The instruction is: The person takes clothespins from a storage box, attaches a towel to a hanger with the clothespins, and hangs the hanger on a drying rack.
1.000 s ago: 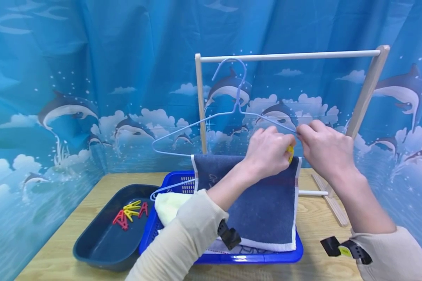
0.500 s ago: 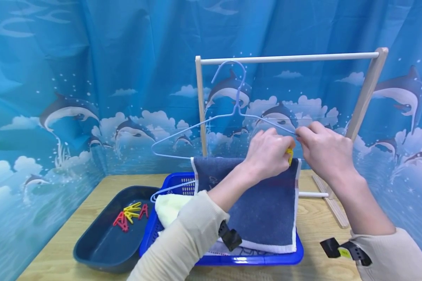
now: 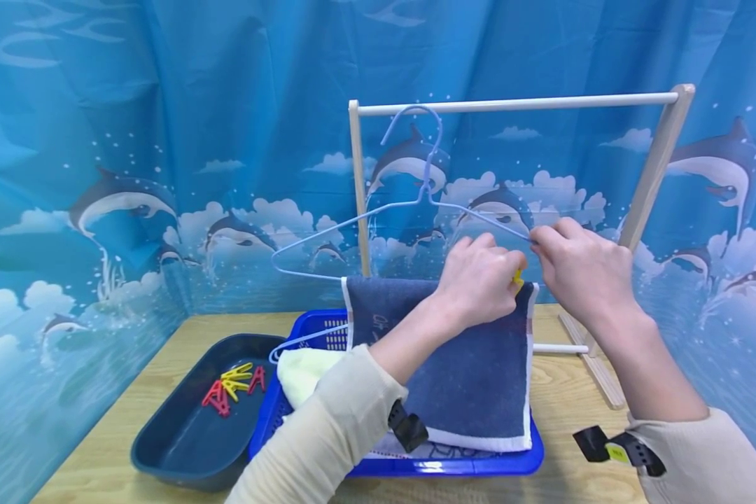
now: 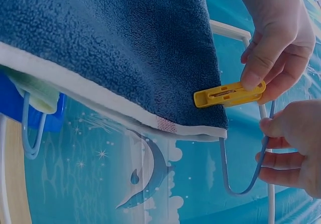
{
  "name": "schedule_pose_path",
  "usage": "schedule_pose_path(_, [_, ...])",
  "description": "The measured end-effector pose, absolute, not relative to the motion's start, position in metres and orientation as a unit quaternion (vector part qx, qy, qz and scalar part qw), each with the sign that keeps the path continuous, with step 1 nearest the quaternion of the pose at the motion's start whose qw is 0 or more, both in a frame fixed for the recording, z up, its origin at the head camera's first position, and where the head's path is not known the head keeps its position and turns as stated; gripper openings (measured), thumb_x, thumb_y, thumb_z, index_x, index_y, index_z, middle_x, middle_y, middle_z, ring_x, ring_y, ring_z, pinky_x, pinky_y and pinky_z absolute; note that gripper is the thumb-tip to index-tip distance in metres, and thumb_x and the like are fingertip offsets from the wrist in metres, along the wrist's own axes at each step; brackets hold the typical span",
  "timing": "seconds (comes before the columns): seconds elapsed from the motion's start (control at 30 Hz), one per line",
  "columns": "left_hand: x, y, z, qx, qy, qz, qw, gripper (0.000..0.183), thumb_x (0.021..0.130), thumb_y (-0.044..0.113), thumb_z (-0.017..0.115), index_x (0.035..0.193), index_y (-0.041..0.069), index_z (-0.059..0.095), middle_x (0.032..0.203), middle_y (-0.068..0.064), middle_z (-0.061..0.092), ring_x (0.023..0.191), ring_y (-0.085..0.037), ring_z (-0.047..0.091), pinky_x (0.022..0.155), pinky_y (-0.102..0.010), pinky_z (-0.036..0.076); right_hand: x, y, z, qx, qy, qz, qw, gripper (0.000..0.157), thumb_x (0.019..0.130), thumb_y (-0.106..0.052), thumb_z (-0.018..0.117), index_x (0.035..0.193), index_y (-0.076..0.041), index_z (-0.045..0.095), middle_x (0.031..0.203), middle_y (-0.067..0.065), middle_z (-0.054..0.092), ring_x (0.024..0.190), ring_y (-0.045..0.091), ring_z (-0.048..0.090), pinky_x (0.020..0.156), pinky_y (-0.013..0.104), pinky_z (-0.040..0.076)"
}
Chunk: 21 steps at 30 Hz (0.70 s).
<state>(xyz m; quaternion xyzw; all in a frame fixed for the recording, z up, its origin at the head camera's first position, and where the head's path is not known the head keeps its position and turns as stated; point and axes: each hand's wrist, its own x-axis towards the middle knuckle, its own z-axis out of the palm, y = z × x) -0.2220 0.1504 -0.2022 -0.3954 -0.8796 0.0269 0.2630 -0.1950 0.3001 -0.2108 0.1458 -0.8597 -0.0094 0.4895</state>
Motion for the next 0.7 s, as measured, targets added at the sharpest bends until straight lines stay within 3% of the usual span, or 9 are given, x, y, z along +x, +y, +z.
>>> schedule_pose_path(0.23, [-0.222,0.151,-0.203,-0.394,-0.879,0.045,0.266,0.019,0.09,0.04,0.052,0.105,0.032,0.06,0.087,0.017,0.061,0.089,-0.008,0.046,0.077,-0.025,0.037,-0.196,0.3,-0.211,0.148,-0.86,-0.008,0.488,0.018,0.074,-0.001,0.071,0.092,-0.003,0.065,0.084,0.018,0.06,0.044,0.032,0.047,0.033,0.038,0.027])
schedule_pose_path(0.47, [-0.218,0.15,-0.203,-0.386,-0.888,0.052,0.244,0.028,0.092,0.042,0.047,0.117,0.032,0.055,0.104,0.016,0.059,0.096,-0.008,0.047,0.082,-0.026,0.037,-0.197,0.3,-0.213,0.148,-0.857,-0.009,0.494,0.017,0.075,-0.002,0.071,0.091,-0.004,0.066,0.084,0.018,0.06,0.045,0.033,0.048,0.033,0.039,0.027])
schedule_pose_path(0.7, [-0.213,0.136,-0.198,-0.385,-0.888,0.047,0.247,0.034,0.091,0.044,0.052,0.121,0.029,0.054,0.11,0.014,0.057,0.097,-0.008,0.048,0.081,-0.025,0.038,-0.198,0.301,-0.214,0.149,-0.856,-0.009,0.496,0.016,0.075,-0.003,0.071,0.091,-0.004,0.066,0.083,0.018,0.061,0.048,0.033,0.051,0.033,0.039,0.028])
